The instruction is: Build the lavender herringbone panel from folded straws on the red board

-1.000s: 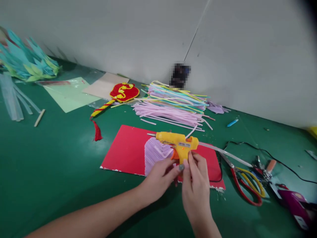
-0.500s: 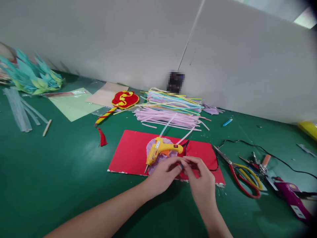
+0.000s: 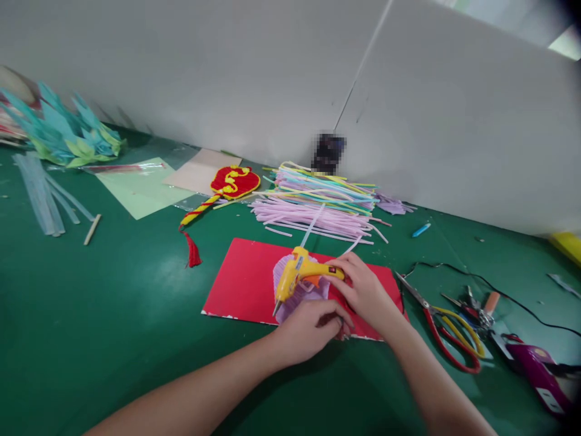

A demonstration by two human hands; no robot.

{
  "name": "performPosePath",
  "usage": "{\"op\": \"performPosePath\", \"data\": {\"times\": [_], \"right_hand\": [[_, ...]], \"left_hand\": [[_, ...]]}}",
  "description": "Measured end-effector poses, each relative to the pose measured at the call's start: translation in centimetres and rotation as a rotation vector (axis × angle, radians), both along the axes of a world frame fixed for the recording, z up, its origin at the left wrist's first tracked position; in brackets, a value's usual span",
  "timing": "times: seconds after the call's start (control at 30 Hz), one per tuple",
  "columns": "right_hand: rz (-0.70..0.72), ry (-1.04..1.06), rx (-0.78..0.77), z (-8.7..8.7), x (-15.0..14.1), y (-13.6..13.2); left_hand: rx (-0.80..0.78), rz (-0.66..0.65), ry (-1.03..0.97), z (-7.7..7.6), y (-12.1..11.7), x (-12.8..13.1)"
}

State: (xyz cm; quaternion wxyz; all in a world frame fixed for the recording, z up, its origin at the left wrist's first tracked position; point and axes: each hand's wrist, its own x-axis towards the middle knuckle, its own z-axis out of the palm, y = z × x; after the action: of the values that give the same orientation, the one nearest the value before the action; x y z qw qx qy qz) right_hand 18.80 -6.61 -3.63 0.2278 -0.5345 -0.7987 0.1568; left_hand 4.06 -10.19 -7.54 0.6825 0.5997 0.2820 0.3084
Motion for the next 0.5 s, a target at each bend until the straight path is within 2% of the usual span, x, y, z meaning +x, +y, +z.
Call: {"op": "performPosePath", "data": {"times": [0.17,0.23,0.3,0.4,0.5], "right_hand": [[-0.328,0.148,0.174,1.3,1.3,-0.3],[-0.465,0.177,0.22,1.7,1.5,-0.8],[-0.566,0.173,0.251,1.7,1.0,-1.7],[-0.603,0.112,0.314,0.7,-1.3,-4.0],[-0.555,0.102,0.326,-1.0,-4.7,-6.5]], "left_hand": [[0.059,-0.013,0.057,0.6,-0.3,-0.2],[0.041,0.03,0.043,0.8,-0.5,-0.3],[-0.034,0.105,-0.056,0.9,-0.6,-0.2],[-0.164,0.226,-0.287,1.3,-0.6,-0.2],[-0.257,0.294,-0.369,1.8,-0.2,-0.4]]}}
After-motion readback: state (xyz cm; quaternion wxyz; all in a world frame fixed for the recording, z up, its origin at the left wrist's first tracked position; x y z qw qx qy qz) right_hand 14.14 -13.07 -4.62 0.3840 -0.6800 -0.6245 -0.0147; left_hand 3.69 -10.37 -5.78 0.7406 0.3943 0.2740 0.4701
